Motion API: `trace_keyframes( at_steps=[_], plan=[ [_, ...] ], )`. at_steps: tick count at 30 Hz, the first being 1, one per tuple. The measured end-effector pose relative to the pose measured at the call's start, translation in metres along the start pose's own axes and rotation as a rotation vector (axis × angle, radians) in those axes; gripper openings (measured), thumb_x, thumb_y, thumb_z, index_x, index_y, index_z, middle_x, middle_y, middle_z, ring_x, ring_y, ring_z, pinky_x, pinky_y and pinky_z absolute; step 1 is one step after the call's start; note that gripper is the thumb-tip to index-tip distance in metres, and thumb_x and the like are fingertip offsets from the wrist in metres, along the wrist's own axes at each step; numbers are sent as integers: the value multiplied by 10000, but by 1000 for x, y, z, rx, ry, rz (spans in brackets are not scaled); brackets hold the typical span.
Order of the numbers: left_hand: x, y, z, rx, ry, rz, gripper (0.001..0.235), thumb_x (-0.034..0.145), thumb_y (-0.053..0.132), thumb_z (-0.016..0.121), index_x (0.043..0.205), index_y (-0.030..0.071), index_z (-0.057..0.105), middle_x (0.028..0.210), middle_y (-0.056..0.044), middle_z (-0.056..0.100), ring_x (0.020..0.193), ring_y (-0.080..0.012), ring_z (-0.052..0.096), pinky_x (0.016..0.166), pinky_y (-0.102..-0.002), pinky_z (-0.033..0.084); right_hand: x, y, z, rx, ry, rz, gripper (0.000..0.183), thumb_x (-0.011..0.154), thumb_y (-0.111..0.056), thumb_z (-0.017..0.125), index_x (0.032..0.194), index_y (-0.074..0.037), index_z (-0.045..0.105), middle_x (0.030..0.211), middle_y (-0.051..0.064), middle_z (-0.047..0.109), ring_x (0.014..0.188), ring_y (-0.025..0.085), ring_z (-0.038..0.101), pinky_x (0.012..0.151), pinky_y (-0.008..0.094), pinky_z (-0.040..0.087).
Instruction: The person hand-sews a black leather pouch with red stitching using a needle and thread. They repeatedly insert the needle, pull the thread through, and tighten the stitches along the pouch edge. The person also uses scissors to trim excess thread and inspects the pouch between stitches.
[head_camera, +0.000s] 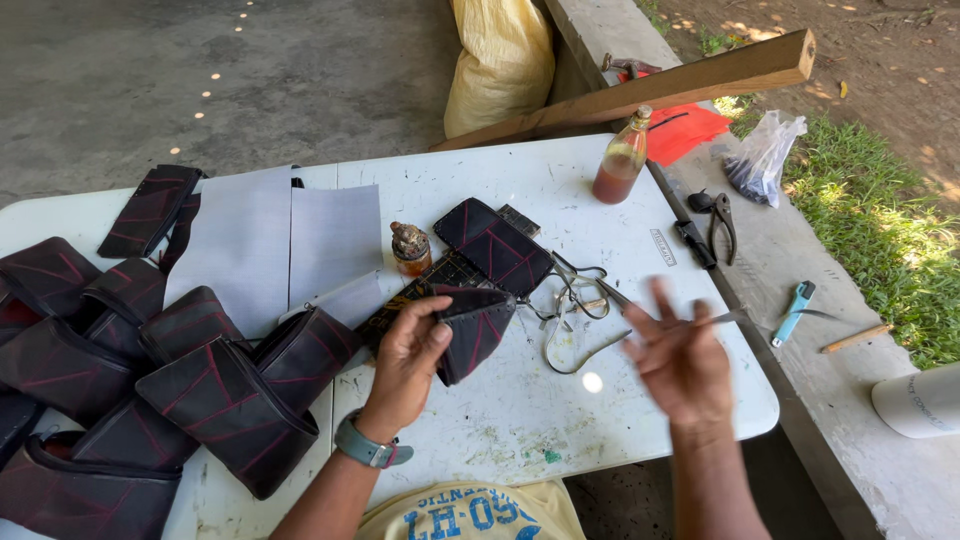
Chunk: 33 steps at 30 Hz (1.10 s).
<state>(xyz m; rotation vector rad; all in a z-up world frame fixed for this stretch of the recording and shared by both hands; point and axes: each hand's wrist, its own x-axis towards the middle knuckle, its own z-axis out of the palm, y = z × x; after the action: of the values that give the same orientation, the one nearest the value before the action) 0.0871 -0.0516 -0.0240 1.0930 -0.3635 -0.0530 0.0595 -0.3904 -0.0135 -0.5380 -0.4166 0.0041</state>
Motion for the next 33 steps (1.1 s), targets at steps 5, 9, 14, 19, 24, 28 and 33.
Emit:
trace_keyframes(
  at_steps=[5, 9, 14, 19, 24, 28, 33],
  plan=[
    [-12, -6, -12, 259, 64, -7, 423, 941, 165, 751, 1324, 4, 670, 1060, -86, 736, 930, -89, 678, 794, -257, 590, -13, 75, 17, -17, -29, 191, 70, 1058, -62, 721, 1121, -31, 720, 1052, 105, 687, 921, 216, 680, 779, 366, 564],
    [-18, -2, -17, 157, 97, -142, 386, 919, 119, 759, 1281, -7, 710, 1021, -63, 766, 890, -86, 693, 776, -267, 605, -6, 102, 24, -210, 63, 199, 126, 999, -50, 702, 1116, -22, 666, 1016, 160, 706, 898, 247, 729, 816, 390, 606],
    [-21, -13, -17, 28, 28, -139, 336, 901, 25, 747, 1225, -16, 669, 983, -101, 761, 850, -106, 708, 750, -279, 623, 2, 104, 31, -227, 113, 212, 125, 983, -64, 670, 1094, -8, 649, 1040, 173, 730, 971, 257, 750, 848, 401, 629],
    [-19, -26, -8, 46, 32, -47, 314, 911, -12, 753, 1187, -13, 603, 965, -118, 737, 829, -124, 701, 726, -284, 610, 4, 98, 30, -354, 140, 181, 83, 973, -33, 688, 1047, 4, 681, 1001, 163, 732, 905, 230, 751, 805, 390, 633],
    [-13, -19, 8, -76, 47, -177, 348, 932, 85, 704, 1251, 9, 587, 990, -96, 734, 889, -129, 700, 782, -326, 614, 4, 91, 37, -518, 213, 127, 98, 930, 8, 723, 1011, -11, 672, 952, 139, 730, 842, 201, 749, 769, 342, 634],
    [-14, -8, 12, -164, -11, -208, 396, 1036, 266, 556, 1326, -2, 573, 1114, -89, 698, 1018, -142, 683, 902, -382, 607, 5, 86, 47, -601, 238, 148, 98, 909, -5, 721, 998, 11, 683, 946, 144, 747, 838, 207, 757, 747, 337, 639],
    [-14, -6, 16, -109, -74, -164, 480, 1084, 360, 498, 1383, -13, 551, 1152, -114, 654, 1065, -157, 657, 955, -396, 585, 1, 86, 59, -784, 138, 86, 107, 903, 1, 742, 1001, 14, 703, 962, 109, 728, 845, 180, 741, 694, 320, 623]
  ],
)
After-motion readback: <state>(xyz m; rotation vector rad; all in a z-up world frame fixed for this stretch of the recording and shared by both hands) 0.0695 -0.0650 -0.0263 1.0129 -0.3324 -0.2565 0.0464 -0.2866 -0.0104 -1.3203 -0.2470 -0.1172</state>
